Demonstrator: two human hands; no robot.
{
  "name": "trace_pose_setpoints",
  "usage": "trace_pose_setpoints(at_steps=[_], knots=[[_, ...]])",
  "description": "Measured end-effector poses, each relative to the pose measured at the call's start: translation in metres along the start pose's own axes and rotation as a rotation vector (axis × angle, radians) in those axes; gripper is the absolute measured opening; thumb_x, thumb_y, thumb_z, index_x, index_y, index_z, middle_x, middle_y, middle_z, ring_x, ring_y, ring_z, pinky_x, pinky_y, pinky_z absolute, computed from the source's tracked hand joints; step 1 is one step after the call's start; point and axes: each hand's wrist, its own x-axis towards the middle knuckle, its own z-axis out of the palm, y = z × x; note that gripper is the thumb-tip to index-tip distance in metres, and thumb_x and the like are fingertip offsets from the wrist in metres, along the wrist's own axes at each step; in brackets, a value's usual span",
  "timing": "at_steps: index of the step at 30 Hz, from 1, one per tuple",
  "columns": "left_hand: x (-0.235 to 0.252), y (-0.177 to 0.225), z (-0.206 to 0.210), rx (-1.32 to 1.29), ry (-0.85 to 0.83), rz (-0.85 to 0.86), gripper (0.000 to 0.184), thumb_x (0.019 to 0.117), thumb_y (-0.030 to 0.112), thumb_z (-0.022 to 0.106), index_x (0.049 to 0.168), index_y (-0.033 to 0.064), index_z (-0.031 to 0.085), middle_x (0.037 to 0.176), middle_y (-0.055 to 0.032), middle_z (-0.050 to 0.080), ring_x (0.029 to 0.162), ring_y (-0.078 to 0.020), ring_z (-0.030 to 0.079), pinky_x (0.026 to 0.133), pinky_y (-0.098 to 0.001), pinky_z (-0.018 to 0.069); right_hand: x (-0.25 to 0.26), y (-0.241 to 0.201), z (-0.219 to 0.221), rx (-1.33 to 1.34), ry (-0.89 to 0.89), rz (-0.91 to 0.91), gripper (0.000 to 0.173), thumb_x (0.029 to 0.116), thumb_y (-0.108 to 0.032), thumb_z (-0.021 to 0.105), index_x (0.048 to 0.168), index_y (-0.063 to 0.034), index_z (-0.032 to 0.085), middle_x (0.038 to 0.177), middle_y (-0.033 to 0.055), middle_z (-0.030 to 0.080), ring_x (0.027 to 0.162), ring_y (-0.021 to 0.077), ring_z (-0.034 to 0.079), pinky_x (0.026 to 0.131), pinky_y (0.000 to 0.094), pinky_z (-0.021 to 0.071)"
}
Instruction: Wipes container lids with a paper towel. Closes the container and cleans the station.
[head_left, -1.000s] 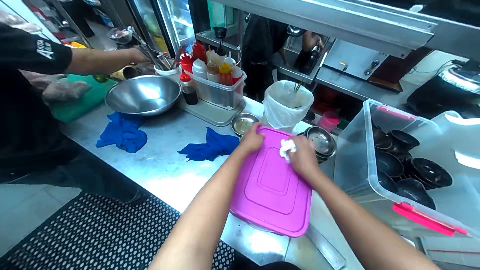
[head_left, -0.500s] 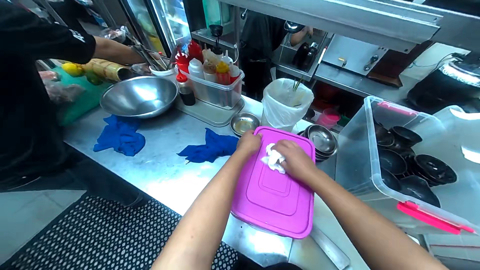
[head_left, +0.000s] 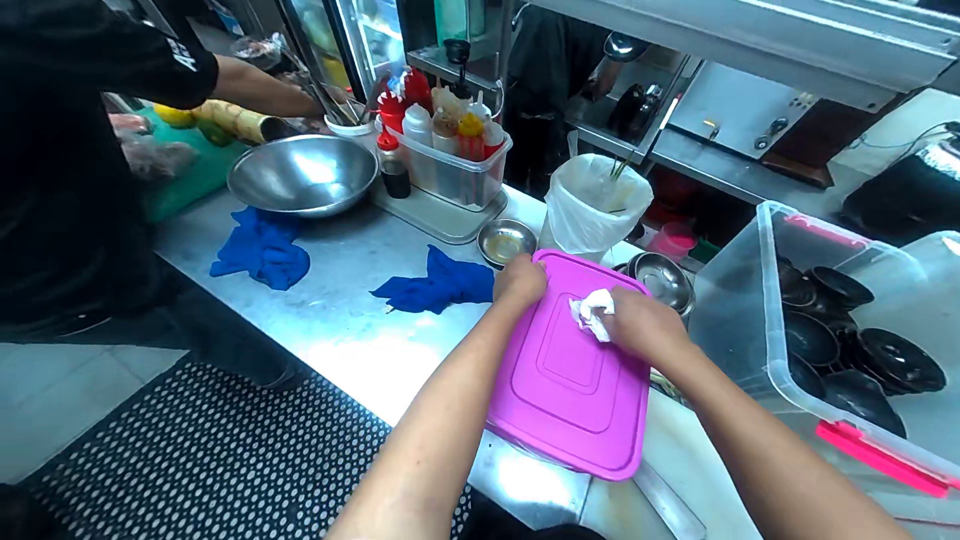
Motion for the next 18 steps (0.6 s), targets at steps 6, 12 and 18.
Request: trace_pose_setpoints(at_steps=[6, 12, 18], knots=[[0.008, -0.004, 0.004, -0.047, -0.013, 0.032, 0.046, 0.1079, 0.042, 0.041, 0.129, 0.0090, 0.064, 0.122, -0.0207, 0.067, 0.117, -0.0394, 0.063, 0.095, -0.0663, 0.0478, 0.026, -0.037, 0.009, 0.061, 0.127, -0.298, 0.027, 0.0960, -0.020, 0.067, 0.116, -0.0013, 0.064, 0.114, 0.0199, 0.067, 0.110, 0.0380, 0.066, 0.091, 0.0590, 0.0544], [0.003, -0.002, 0.001, -0.062, 0.003, -0.008, 0.044, 0.1081, 0.042, 0.042, 0.128, 0.0096, 0.065, 0.122, -0.0209, 0.067, 0.116, -0.0399, 0.063, 0.093, -0.0671, 0.0477, -0.018, -0.047, 0.024, 0.084, 0.034, -0.717, 0.028, 0.0883, -0.013, 0.075, 0.114, -0.0044, 0.068, 0.112, 0.0154, 0.068, 0.108, 0.0335, 0.066, 0.093, 0.0549, 0.0552], [-0.001, 0.001, 0.002, 0.031, 0.032, -0.005, 0.049, 0.1080, 0.047, 0.039, 0.128, 0.0106, 0.065, 0.121, -0.0216, 0.067, 0.116, -0.0415, 0.063, 0.091, -0.0682, 0.0485, -0.070, -0.038, 0.035, 0.038, -0.085, -0.709, 0.020, 0.0946, -0.021, 0.065, 0.111, -0.0105, 0.066, 0.110, 0.0071, 0.067, 0.105, 0.0246, 0.066, 0.088, 0.0459, 0.0562]])
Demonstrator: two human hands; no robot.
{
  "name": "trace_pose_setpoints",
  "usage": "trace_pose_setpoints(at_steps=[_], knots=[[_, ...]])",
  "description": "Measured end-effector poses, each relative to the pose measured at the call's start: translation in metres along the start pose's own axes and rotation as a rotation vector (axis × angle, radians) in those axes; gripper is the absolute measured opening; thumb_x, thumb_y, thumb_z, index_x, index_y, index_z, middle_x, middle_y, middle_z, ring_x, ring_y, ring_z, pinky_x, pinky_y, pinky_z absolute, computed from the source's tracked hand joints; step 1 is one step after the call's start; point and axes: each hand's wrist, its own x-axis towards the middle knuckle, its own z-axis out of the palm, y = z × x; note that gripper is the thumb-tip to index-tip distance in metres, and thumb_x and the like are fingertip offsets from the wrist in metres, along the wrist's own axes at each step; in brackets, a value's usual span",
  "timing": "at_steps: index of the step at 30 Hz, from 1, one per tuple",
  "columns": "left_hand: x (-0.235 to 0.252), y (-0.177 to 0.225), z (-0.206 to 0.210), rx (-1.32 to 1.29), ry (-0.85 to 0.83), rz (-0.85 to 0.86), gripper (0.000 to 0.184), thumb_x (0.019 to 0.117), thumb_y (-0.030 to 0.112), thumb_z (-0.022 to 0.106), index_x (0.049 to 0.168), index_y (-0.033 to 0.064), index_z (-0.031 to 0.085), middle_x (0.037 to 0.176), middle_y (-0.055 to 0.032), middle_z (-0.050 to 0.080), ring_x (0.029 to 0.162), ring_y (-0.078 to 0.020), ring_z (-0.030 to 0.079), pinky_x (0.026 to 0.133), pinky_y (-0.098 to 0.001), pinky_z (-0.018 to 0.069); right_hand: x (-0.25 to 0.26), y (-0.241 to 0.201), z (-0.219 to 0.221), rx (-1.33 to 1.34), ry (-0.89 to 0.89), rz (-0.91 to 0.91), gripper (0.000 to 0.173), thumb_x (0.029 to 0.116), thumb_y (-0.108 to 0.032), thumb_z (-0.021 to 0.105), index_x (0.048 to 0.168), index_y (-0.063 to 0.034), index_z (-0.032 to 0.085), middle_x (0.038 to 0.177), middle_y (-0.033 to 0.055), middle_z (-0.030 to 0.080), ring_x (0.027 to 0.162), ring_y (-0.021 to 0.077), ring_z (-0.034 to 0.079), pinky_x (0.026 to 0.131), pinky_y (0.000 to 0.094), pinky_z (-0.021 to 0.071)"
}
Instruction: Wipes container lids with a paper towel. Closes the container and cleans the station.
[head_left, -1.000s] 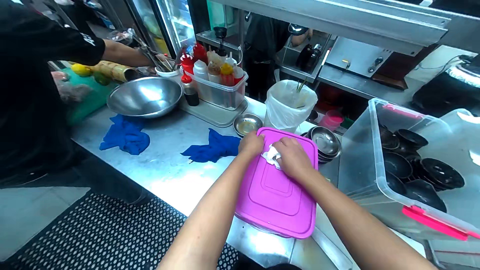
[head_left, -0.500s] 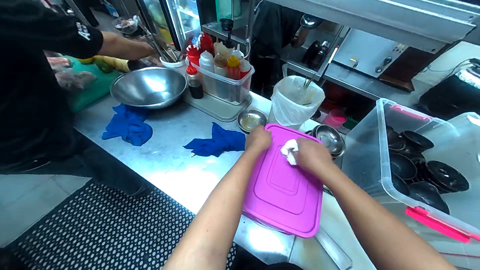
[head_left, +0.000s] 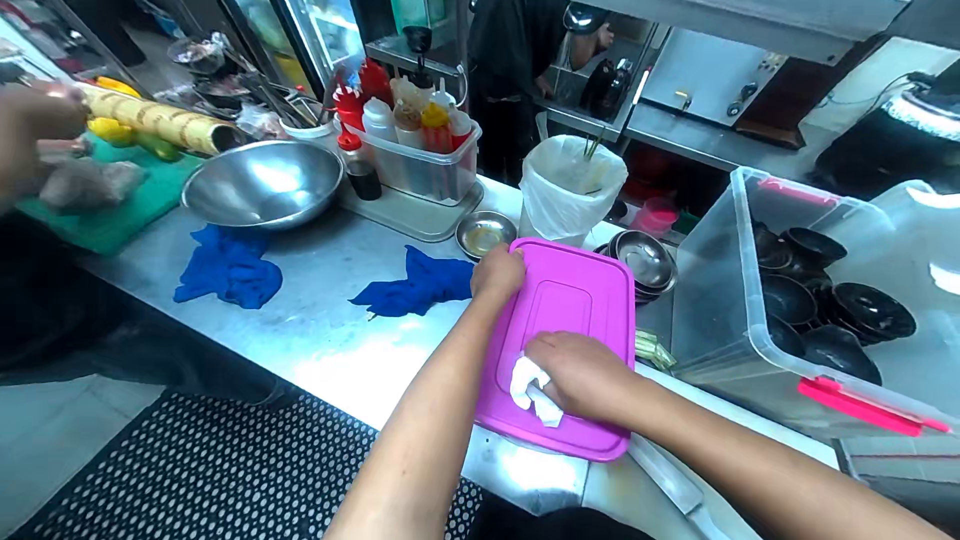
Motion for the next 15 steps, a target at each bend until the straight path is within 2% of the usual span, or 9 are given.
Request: trace_pose_setpoints(at_steps=[4, 6, 8, 10, 11, 13, 15], knots=[[0.002, -0.005, 0.000, -0.039, 0.002, 0.019, 0.047, 0.1071, 0.047, 0.043, 0.125, 0.0104, 0.067, 0.118, -0.0200, 0.069, 0.114, -0.0396, 0.064, 0.093, -0.0662, 0.0489, -0.032, 0.019, -0.006, 0.025, -0.064, 0.232, 0.026, 0.0990, -0.035, 0.060, 0.109, -0.0133, 0.069, 0.108, 0.0058, 0.070, 0.103, 0.0249, 0.068, 0.086, 0.0507, 0.0562], [0.004, -0.006, 0.001, -0.092, 0.000, 0.019, 0.050, 0.1079, 0.048, 0.040, 0.124, 0.0090, 0.067, 0.119, -0.0204, 0.068, 0.115, -0.0391, 0.064, 0.094, -0.0657, 0.0485, -0.043, 0.027, -0.012, 0.005, -0.050, 0.326, 0.026, 0.0986, -0.038, 0.061, 0.108, -0.0151, 0.070, 0.106, 0.0048, 0.070, 0.102, 0.0243, 0.069, 0.085, 0.0513, 0.0563], [0.007, -0.010, 0.003, -0.211, 0.003, 0.025, 0.064, 0.1089, 0.053, 0.029, 0.122, 0.0051, 0.068, 0.121, -0.0232, 0.067, 0.118, -0.0402, 0.062, 0.097, -0.0666, 0.0464, -0.049, 0.032, -0.020, 0.010, 0.049, 0.393, 0.024, 0.0975, -0.037, 0.063, 0.105, -0.0154, 0.071, 0.103, 0.0052, 0.071, 0.099, 0.0249, 0.069, 0.083, 0.0530, 0.0566], [0.010, -0.014, 0.003, -0.360, -0.001, 0.018, 0.072, 0.1076, 0.059, 0.023, 0.126, 0.0042, 0.067, 0.127, -0.0241, 0.064, 0.123, -0.0401, 0.059, 0.101, -0.0668, 0.0443, -0.044, 0.038, -0.026, 0.085, 0.241, 0.384, 0.024, 0.0982, -0.034, 0.065, 0.107, -0.0122, 0.071, 0.102, 0.0087, 0.070, 0.097, 0.0278, 0.069, 0.083, 0.0569, 0.0570], [0.011, -0.016, 0.003, -0.417, -0.016, 0.005, 0.072, 0.1074, 0.060, 0.025, 0.128, 0.0038, 0.065, 0.129, -0.0244, 0.063, 0.125, -0.0400, 0.058, 0.102, -0.0665, 0.0433, -0.037, 0.040, -0.028, 0.119, 0.326, 0.362, 0.025, 0.0981, -0.032, 0.066, 0.110, -0.0105, 0.070, 0.103, 0.0103, 0.070, 0.099, 0.0291, 0.069, 0.085, 0.0578, 0.0565], [0.010, -0.015, 0.002, -0.506, -0.052, -0.034, 0.068, 0.1071, 0.059, 0.032, 0.129, 0.0019, 0.064, 0.130, -0.0248, 0.062, 0.126, -0.0385, 0.057, 0.103, -0.0636, 0.0443, -0.012, 0.037, -0.027, 0.198, 0.425, 0.307, 0.031, 0.0972, -0.029, 0.067, 0.121, -0.0087, 0.067, 0.113, 0.0115, 0.069, 0.109, 0.0291, 0.066, 0.096, 0.0559, 0.0534], [0.008, -0.015, 0.002, -0.615, -0.066, -0.087, 0.064, 0.1045, 0.057, 0.046, 0.126, -0.0011, 0.063, 0.125, -0.0244, 0.064, 0.119, -0.0352, 0.061, 0.100, -0.0578, 0.0493, 0.021, 0.022, -0.010, 0.264, 0.492, 0.219, 0.034, 0.0940, -0.022, 0.070, 0.124, -0.0065, 0.067, 0.117, 0.0120, 0.070, 0.114, 0.0292, 0.065, 0.104, 0.0534, 0.0503]])
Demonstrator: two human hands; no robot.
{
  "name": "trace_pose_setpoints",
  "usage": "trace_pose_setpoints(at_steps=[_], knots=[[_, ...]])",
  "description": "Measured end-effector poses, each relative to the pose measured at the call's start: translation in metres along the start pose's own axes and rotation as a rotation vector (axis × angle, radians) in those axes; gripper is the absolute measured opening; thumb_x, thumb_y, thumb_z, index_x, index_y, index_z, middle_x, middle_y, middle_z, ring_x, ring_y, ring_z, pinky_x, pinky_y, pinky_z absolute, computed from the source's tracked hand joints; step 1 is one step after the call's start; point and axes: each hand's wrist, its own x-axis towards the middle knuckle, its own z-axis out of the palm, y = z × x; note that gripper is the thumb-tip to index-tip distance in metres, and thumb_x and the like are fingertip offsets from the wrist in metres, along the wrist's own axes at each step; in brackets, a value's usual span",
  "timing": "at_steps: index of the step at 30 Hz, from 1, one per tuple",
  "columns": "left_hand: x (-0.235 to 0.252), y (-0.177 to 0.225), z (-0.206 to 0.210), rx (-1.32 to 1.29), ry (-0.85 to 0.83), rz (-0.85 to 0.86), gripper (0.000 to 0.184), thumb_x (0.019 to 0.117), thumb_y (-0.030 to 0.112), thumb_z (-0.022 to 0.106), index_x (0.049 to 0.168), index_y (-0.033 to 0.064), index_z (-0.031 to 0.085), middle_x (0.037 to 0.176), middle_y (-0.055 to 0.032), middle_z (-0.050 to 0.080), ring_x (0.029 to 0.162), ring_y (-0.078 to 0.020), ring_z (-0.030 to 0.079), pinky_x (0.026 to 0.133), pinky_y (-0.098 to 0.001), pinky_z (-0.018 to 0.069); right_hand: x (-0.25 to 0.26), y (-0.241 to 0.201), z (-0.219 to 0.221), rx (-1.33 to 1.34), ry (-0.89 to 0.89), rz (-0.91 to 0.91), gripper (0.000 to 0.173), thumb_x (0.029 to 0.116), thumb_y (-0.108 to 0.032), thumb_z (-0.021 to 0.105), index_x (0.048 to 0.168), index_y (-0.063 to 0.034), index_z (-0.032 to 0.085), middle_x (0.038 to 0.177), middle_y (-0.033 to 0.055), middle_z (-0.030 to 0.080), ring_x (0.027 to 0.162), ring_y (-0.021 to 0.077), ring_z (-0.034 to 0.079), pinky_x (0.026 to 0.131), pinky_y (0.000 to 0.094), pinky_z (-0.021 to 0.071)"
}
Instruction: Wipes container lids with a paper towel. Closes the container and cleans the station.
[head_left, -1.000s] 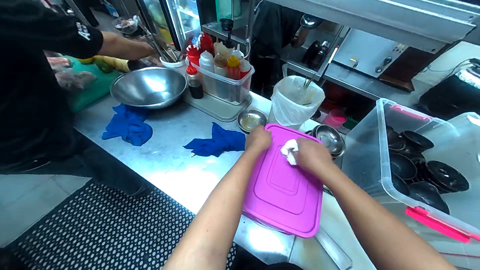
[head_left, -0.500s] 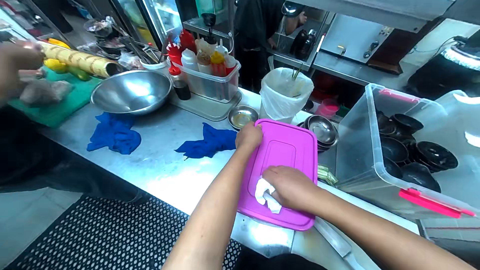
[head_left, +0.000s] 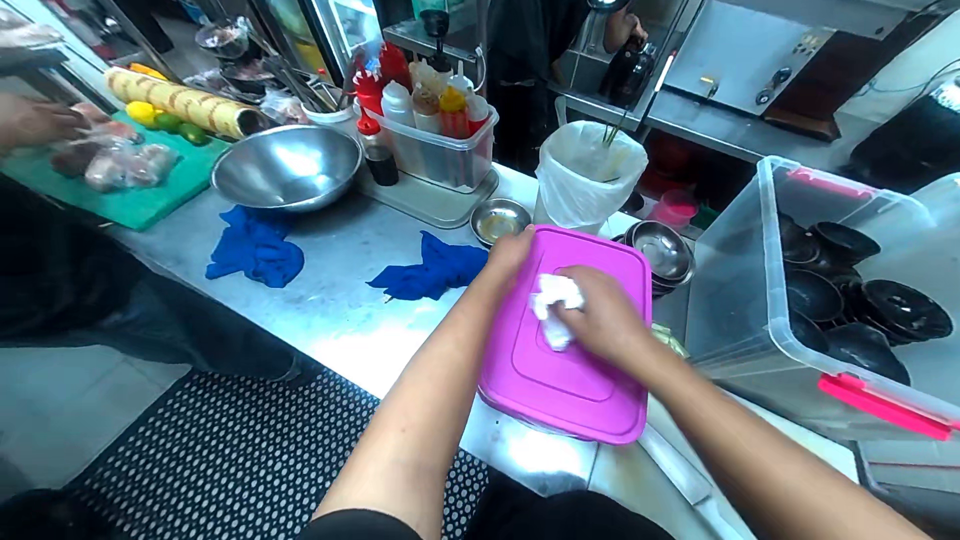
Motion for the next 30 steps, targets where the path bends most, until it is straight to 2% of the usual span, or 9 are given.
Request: trace_pose_setpoints(at_steps=[2, 5, 8, 12, 17, 23, 26, 28, 30], knots=[[0.002, -0.003, -0.001, 0.014, 0.027, -0.015, 0.062, 0.1014, 0.056, 0.054, 0.122, -0.0015, 0.065, 0.120, -0.0240, 0.066, 0.113, -0.0351, 0.064, 0.097, -0.0570, 0.0515, -0.001, -0.023, 0.038, -0.023, -0.002, -0.116, 0.033, 0.0874, -0.011, 0.074, 0.120, -0.0072, 0.070, 0.115, 0.0109, 0.070, 0.113, 0.0309, 0.063, 0.101, 0.0528, 0.0507], [0.004, -0.005, -0.008, 0.246, 0.056, 0.062, 0.057, 0.1040, 0.054, 0.048, 0.123, 0.0048, 0.067, 0.125, -0.0228, 0.064, 0.122, -0.0397, 0.058, 0.102, -0.0673, 0.0410, -0.029, -0.052, 0.064, -0.056, -0.140, -0.389, 0.030, 0.0831, -0.008, 0.076, 0.112, -0.0102, 0.071, 0.114, 0.0067, 0.069, 0.114, 0.0283, 0.061, 0.097, 0.0491, 0.0527], [-0.003, -0.004, -0.016, 0.417, 0.093, 0.084, 0.048, 0.1067, 0.052, 0.041, 0.125, 0.0184, 0.070, 0.130, -0.0149, 0.065, 0.128, -0.0383, 0.054, 0.100, -0.0706, 0.0373, -0.055, -0.053, 0.054, -0.024, -0.320, -0.531, 0.038, 0.0858, -0.004, 0.069, 0.123, -0.0143, 0.069, 0.126, 0.0031, 0.067, 0.121, 0.0249, 0.058, 0.103, 0.0442, 0.0504], [-0.012, -0.005, -0.010, 0.396, 0.102, 0.133, 0.045, 0.1086, 0.044, 0.041, 0.126, 0.0111, 0.067, 0.120, -0.0185, 0.068, 0.116, -0.0377, 0.062, 0.094, -0.0665, 0.0469, -0.078, -0.032, 0.023, -0.116, -0.424, -0.546, 0.038, 0.0852, -0.003, 0.068, 0.122, -0.0137, 0.066, 0.127, 0.0044, 0.066, 0.115, 0.0277, 0.061, 0.097, 0.0459, 0.0537], [-0.024, -0.002, -0.003, 0.525, 0.108, 0.169, 0.045, 0.1104, 0.040, 0.037, 0.139, 0.0120, 0.057, 0.125, -0.0195, 0.067, 0.118, -0.0389, 0.064, 0.094, -0.0649, 0.0500, -0.108, 0.009, -0.015, -0.213, -0.451, -0.524, 0.041, 0.0819, 0.000, 0.068, 0.120, -0.0148, 0.067, 0.126, 0.0043, 0.067, 0.112, 0.0289, 0.064, 0.093, 0.0452, 0.0562], [-0.025, 0.001, 0.007, 0.571, 0.102, 0.179, 0.044, 0.1102, 0.042, 0.037, 0.138, 0.0147, 0.058, 0.122, -0.0171, 0.069, 0.116, -0.0366, 0.066, 0.093, -0.0628, 0.0512, -0.115, 0.055, -0.077, -0.405, -0.617, -0.356, 0.029, 0.0822, 0.003, 0.070, 0.106, -0.0130, 0.072, 0.109, 0.0069, 0.073, 0.105, 0.0308, 0.069, 0.091, 0.0506, 0.0568], [-0.022, 0.004, 0.011, 0.574, 0.105, 0.189, 0.044, 0.1096, 0.042, 0.039, 0.135, 0.0147, 0.061, 0.122, -0.0170, 0.069, 0.116, -0.0368, 0.065, 0.093, -0.0635, 0.0507, -0.075, 0.052, -0.107, -0.461, -0.409, -0.285, 0.024, 0.0819, -0.001, 0.076, 0.103, -0.0121, 0.075, 0.099, 0.0077, 0.073, 0.098, 0.0303, 0.070, 0.088, 0.0533, 0.0573], [-0.021, 0.005, 0.014, 0.584, 0.099, 0.187, 0.045, 0.1094, 0.043, 0.039, 0.137, 0.0153, 0.060, 0.123, -0.0175, 0.068, 0.117, -0.0373, 0.065, 0.094, -0.0640, 0.0501, -0.033, 0.044, -0.112, -0.411, -0.256, -0.250, 0.021, 0.0864, -0.006, 0.072, 0.107, -0.0107, 0.074, 0.101, 0.0082, 0.073, 0.102, 0.0293, 0.069, 0.097, 0.0550, 0.0528], [-0.020, 0.005, 0.016, 0.584, 0.104, 0.185, 0.046, 0.1089, 0.044, 0.040, 0.138, 0.0155, 0.060, 0.123, -0.0183, 0.069, 0.117, -0.0381, 0.065, 0.094, -0.0648, 0.0500, 0.005, 0.045, -0.089, -0.336, -0.172, -0.153, 0.024, 0.0919, -0.010, 0.069, 0.116, -0.0074, 0.071, 0.111, 0.0130, 0.072, 0.112, 0.0318, 0.066, 0.105, 0.0561, 0.0474]])
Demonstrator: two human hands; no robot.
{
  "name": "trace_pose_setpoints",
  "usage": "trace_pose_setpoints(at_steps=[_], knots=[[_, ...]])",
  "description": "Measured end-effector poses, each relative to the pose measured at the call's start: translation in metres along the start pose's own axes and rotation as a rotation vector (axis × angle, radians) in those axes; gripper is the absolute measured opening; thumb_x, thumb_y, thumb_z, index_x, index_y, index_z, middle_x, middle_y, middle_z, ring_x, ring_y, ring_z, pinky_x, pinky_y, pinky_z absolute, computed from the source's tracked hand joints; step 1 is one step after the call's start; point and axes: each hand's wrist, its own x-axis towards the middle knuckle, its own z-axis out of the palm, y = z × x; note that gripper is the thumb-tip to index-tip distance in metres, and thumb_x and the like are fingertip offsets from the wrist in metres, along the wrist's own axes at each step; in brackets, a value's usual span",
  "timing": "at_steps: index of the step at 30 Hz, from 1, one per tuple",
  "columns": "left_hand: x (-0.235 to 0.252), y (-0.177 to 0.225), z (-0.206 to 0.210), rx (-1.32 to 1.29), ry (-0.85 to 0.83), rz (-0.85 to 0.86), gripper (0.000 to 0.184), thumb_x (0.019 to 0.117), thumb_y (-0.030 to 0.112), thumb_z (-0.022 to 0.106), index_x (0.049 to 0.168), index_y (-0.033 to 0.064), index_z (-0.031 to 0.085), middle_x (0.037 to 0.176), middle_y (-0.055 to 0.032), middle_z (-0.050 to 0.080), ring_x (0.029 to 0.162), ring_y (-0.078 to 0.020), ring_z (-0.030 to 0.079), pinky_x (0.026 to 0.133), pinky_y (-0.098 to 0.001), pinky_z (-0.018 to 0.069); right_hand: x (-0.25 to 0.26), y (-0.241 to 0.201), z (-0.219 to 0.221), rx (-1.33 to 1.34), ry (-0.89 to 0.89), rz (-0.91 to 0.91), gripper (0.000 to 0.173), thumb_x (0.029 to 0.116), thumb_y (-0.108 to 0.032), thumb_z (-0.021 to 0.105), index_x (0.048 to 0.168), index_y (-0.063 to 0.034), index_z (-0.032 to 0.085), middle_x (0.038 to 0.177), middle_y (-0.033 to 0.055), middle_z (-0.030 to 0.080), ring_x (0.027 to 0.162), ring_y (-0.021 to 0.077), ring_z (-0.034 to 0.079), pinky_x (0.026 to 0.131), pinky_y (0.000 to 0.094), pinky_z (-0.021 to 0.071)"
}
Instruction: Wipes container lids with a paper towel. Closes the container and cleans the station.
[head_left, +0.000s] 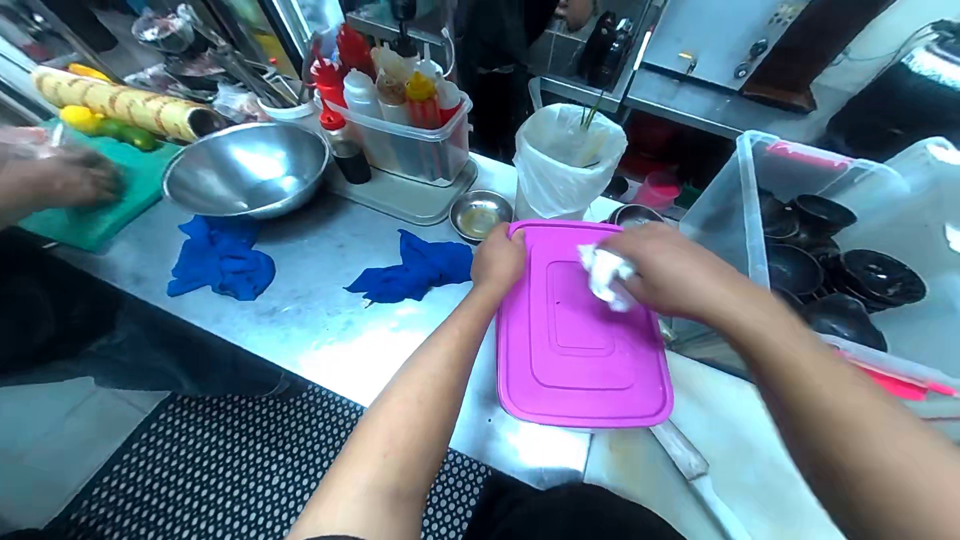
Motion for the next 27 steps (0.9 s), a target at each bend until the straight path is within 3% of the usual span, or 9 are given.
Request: trace_pose_setpoints(at_steps=[4, 8, 11, 12, 14, 17, 20, 22, 27], knots=[[-0.005, -0.002, 0.001, -0.041, 0.019, -0.020, 0.045, 0.1082, 0.046, 0.042, 0.134, 0.0148, 0.062, 0.120, -0.0180, 0.069, 0.114, -0.0378, 0.065, 0.093, -0.0649, 0.0503, 0.007, -0.041, 0.067, 0.213, 0.034, -0.001, 0.034, 0.0887, -0.004, 0.070, 0.123, -0.0080, 0.069, 0.122, 0.0137, 0.066, 0.117, 0.0307, 0.063, 0.102, 0.0522, 0.0518], [-0.002, -0.006, -0.004, -0.104, 0.013, -0.050, 0.045, 0.1076, 0.046, 0.044, 0.134, 0.0148, 0.062, 0.120, -0.0180, 0.069, 0.114, -0.0377, 0.066, 0.093, -0.0649, 0.0507, -0.041, -0.084, 0.007, 0.727, -0.260, -0.192, 0.034, 0.0969, -0.010, 0.058, 0.127, -0.0220, 0.070, 0.121, -0.0053, 0.069, 0.107, 0.0053, 0.065, 0.093, 0.0310, 0.0576], [-0.003, -0.006, 0.000, -0.115, -0.020, -0.062, 0.044, 0.1075, 0.046, 0.043, 0.133, 0.0153, 0.062, 0.119, -0.0184, 0.069, 0.113, -0.0390, 0.066, 0.090, -0.0663, 0.0505, -0.036, -0.065, -0.005, 0.848, -0.039, 0.070, 0.032, 0.0979, -0.011, 0.056, 0.124, -0.0228, 0.070, 0.099, -0.0038, 0.074, 0.075, 0.0091, 0.070, 0.061, 0.0315, 0.0613], [-0.002, -0.005, -0.001, -0.117, -0.017, -0.060, 0.044, 0.1076, 0.045, 0.043, 0.133, 0.0148, 0.062, 0.119, -0.0188, 0.069, 0.113, -0.0392, 0.066, 0.090, -0.0666, 0.0503, -0.031, -0.055, 0.004, 0.793, 0.025, 0.163, 0.031, 0.0986, -0.011, 0.056, 0.124, -0.0228, 0.069, 0.099, -0.0019, 0.074, 0.075, 0.0116, 0.070, 0.060, 0.0352, 0.0612], [-0.003, -0.006, -0.001, -0.115, -0.008, -0.053, 0.044, 0.1080, 0.044, 0.043, 0.134, 0.0137, 0.061, 0.119, -0.0185, 0.069, 0.113, -0.0383, 0.066, 0.091, -0.0661, 0.0505, -0.026, -0.044, 0.036, 0.554, 0.102, 0.277, 0.030, 0.0992, -0.009, 0.059, 0.127, -0.0178, 0.067, 0.112, 0.0040, 0.071, 0.093, 0.0179, 0.070, 0.076, 0.0451, 0.0606], [-0.002, -0.006, 0.000, -0.110, -0.003, -0.051, 0.044, 0.1082, 0.044, 0.042, 0.133, 0.0133, 0.061, 0.118, -0.0181, 0.069, 0.112, -0.0379, 0.066, 0.090, -0.0653, 0.0509, -0.045, -0.072, 0.086, 0.331, 0.066, 0.121, 0.040, 0.0883, -0.001, 0.067, 0.128, -0.0085, 0.067, 0.132, 0.0137, 0.062, 0.126, 0.0297, 0.059, 0.105, 0.0507, 0.0516], [-0.003, -0.006, -0.001, -0.124, -0.002, -0.057, 0.044, 0.1081, 0.044, 0.043, 0.133, 0.0133, 0.061, 0.118, -0.0177, 0.069, 0.113, -0.0361, 0.066, 0.092, -0.0631, 0.0510, -0.083, -0.124, 0.086, 0.673, -0.122, -0.257, 0.040, 0.0862, 0.002, 0.065, 0.124, -0.0097, 0.068, 0.129, 0.0098, 0.065, 0.124, 0.0226, 0.060, 0.105, 0.0389, 0.0527], [-0.003, -0.007, -0.001, -0.121, 0.001, -0.055, 0.043, 0.1080, 0.044, 0.044, 0.133, 0.0130, 0.061, 0.118, -0.0176, 0.069, 0.113, -0.0360, 0.066, 0.092, -0.0630, 0.0510, -0.092, -0.141, 0.073, 0.875, -0.200, -0.408, 0.039, 0.0882, 0.004, 0.064, 0.125, -0.0074, 0.069, 0.130, 0.0125, 0.065, 0.124, 0.0242, 0.061, 0.106, 0.0400, 0.0524], [-0.002, -0.008, 0.000, -0.131, 0.014, -0.037, 0.042, 0.1079, 0.043, 0.045, 0.130, 0.0122, 0.062, 0.115, -0.0176, 0.069, 0.109, -0.0363, 0.066, 0.090, -0.0630, 0.0512, -0.067, -0.064, 0.067, 0.485, 0.119, -0.065, 0.037, 0.0903, -0.004, 0.061, 0.125, -0.0145, 0.070, 0.129, 0.0026, 0.066, 0.126, 0.0176, 0.059, 0.107, 0.0411, 0.0512]])
